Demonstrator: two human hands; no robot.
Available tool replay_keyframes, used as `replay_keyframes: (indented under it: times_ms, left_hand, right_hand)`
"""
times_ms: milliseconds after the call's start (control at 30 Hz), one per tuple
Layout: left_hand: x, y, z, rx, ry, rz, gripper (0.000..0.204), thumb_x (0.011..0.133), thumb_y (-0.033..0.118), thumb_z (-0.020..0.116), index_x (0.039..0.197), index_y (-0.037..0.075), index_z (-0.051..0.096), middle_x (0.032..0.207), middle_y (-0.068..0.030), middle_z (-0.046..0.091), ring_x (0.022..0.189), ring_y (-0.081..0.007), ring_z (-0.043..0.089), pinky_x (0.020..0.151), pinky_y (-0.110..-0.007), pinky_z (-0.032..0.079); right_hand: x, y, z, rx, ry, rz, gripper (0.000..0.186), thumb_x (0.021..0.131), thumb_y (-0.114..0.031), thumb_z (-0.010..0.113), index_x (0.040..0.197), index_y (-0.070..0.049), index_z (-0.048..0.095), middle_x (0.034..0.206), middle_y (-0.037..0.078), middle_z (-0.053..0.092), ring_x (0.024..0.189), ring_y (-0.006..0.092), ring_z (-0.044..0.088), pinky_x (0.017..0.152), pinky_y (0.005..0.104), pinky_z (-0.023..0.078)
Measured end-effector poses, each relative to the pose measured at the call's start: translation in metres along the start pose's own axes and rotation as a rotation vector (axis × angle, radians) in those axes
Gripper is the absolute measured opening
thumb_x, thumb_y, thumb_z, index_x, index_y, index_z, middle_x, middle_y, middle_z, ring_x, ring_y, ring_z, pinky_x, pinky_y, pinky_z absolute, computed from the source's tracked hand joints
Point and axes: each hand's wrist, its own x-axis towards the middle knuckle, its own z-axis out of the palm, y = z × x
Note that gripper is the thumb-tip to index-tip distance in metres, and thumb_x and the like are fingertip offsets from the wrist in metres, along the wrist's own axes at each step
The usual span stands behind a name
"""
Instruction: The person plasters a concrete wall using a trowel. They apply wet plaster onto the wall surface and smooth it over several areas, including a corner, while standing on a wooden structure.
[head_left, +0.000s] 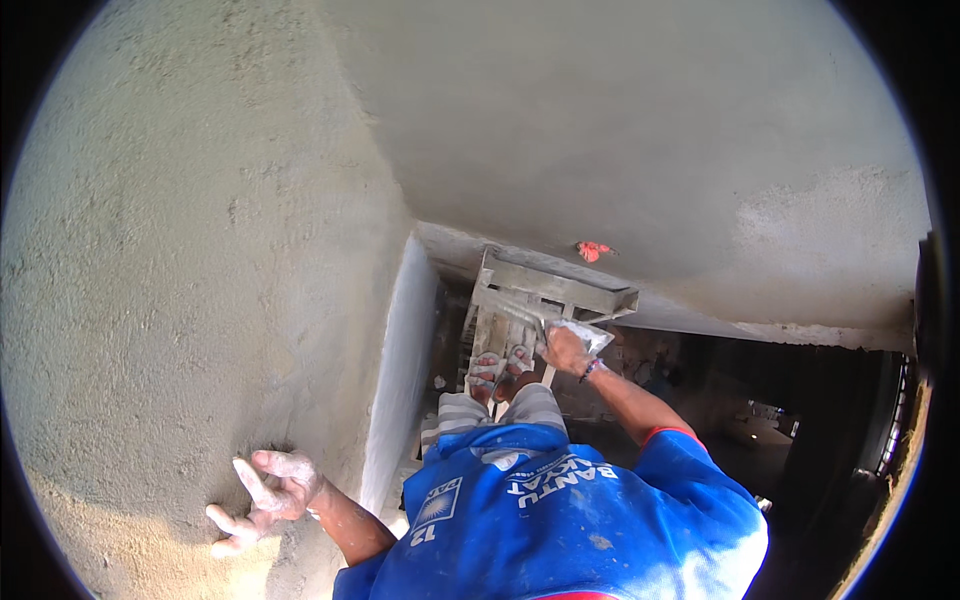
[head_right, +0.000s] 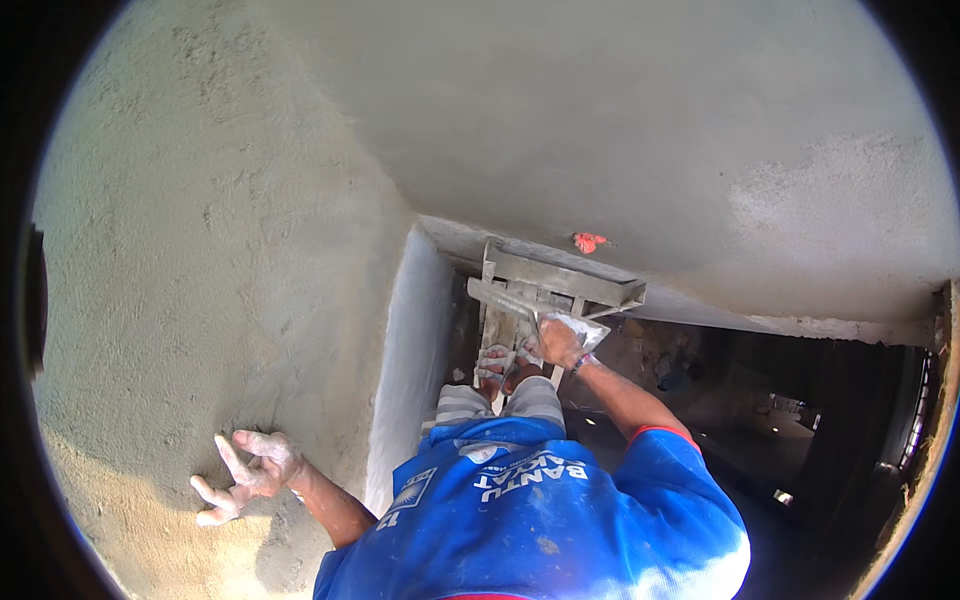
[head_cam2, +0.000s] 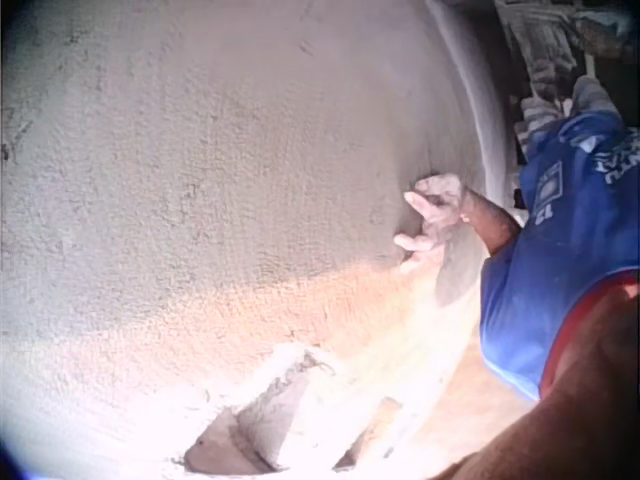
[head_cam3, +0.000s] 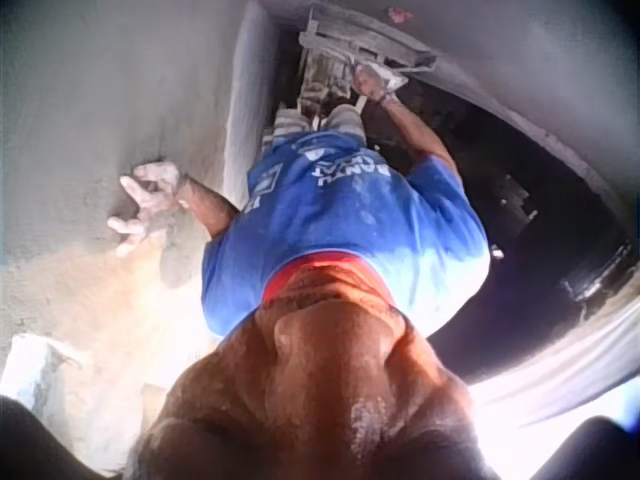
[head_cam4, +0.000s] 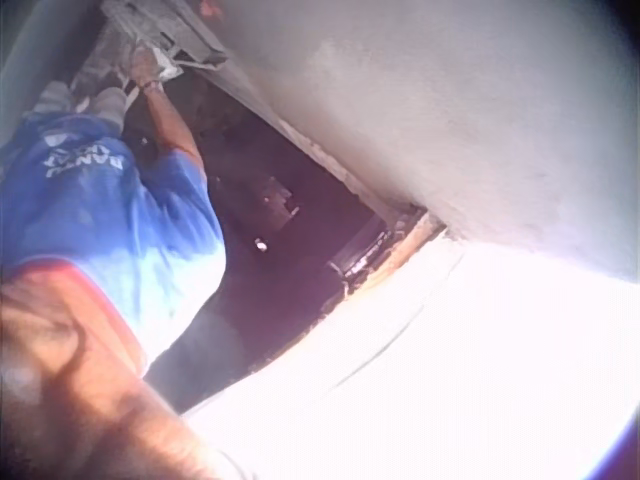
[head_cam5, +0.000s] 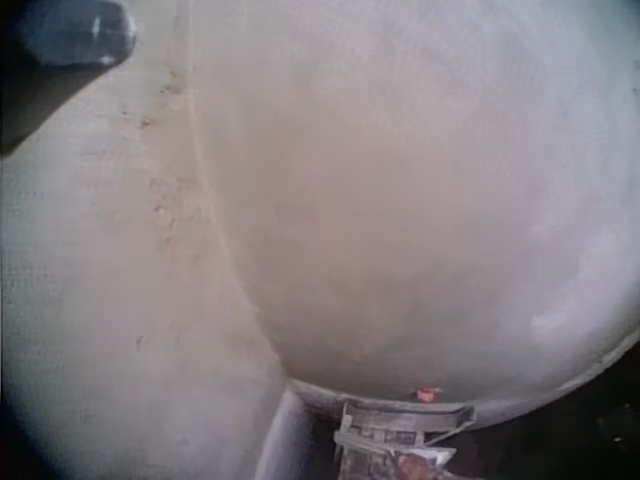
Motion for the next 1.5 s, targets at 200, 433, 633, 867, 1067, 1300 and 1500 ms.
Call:
replay_keyframes:
  times_ms: [200,433,633,867,1067,1300,1500]
  left_hand:
    - [-0.003,0.000,-0.004,0.026,0.003,0.004,0.023,0.094,0.038,0.066,0.104,0.018,0.073,0.143,-0.0170,0.044,0.146,-0.0432,0.012,0.109,-0.073,0.011]
    - [0.016,0.027,-0.033,-0.383,-0.046,-0.191,0.027,0.097,0.028,0.062,0.115,0.009,0.065,0.152,-0.0269,0.032,0.149,-0.0400,0.011,0.116,-0.065,0.007]
    - [-0.073,0.123,-0.057,-1.032,-0.901,-0.444,0.028,0.090,0.005,0.060,0.118,-0.001,0.058,0.125,-0.0196,0.060,0.126,-0.0354,0.053,0.114,-0.053,0.030]
    - [-0.255,0.155,-0.037,-0.875,-1.839,-0.319,0.017,0.088,0.012,0.072,0.088,-0.002,0.061,0.077,-0.0127,0.066,0.070,-0.0297,0.063,0.069,-0.041,0.050]
    - [-0.323,0.156,-0.051,-0.790,-2.055,-0.948,0.013,0.089,0.010,0.067,0.093,0.000,0.061,0.075,-0.0158,0.068,0.073,-0.0301,0.068,0.070,-0.040,0.053]
    - [-0.397,0.113,-0.068,-0.713,-2.054,-0.702,0.028,0.085,0.014,0.070,0.107,0.000,0.060,0.089,-0.0152,0.072,0.075,-0.0238,0.072,0.065,-0.038,0.057]
    - [-0.378,0.127,-0.060,-0.549,-2.113,-1.214,0.028,0.083,0.024,0.074,0.094,-0.001,0.066,0.080,-0.0147,0.072,0.082,-0.0284,0.072,0.078,-0.040,0.055]
  right_hand:
    - [-0.064,0.101,0.093,0.088,-0.062,0.266,0.043,0.083,-0.034,0.066,0.088,0.009,0.065,0.085,0.030,0.067,0.085,0.0468,0.066,0.075,0.0532,0.054]
    - [-0.122,0.246,0.156,1.268,-0.230,0.846,0.030,0.086,-0.025,0.063,0.065,-0.005,0.056,0.053,0.008,0.055,0.041,0.0227,0.055,0.038,0.0374,0.043]
    - [-0.124,0.239,0.153,1.097,-0.187,0.700,0.026,0.084,-0.024,0.067,0.070,-0.005,0.057,0.052,0.006,0.055,0.040,0.0202,0.055,0.036,0.0355,0.040]
    - [-0.152,0.192,0.148,1.179,-0.006,0.709,0.030,0.084,-0.025,0.070,0.067,-0.003,0.059,0.053,0.007,0.058,0.041,0.0187,0.056,0.037,0.0341,0.041]
    - [-0.203,0.199,0.176,1.199,-0.059,0.894,0.027,0.085,-0.025,0.069,0.069,-0.004,0.061,0.055,0.006,0.059,0.042,0.0175,0.056,0.036,0.0332,0.041]
    - [-0.241,0.244,0.196,1.372,-0.102,0.974,0.033,0.088,-0.033,0.062,0.071,-0.004,0.062,0.061,0.009,0.062,0.051,0.0226,0.059,0.044,0.0374,0.045]
    - [-0.214,0.276,0.184,2.170,-0.367,0.590,0.044,0.090,-0.044,0.055,0.075,-0.003,0.062,0.068,0.011,0.064,0.062,0.0290,0.063,0.053,0.0430,0.049]
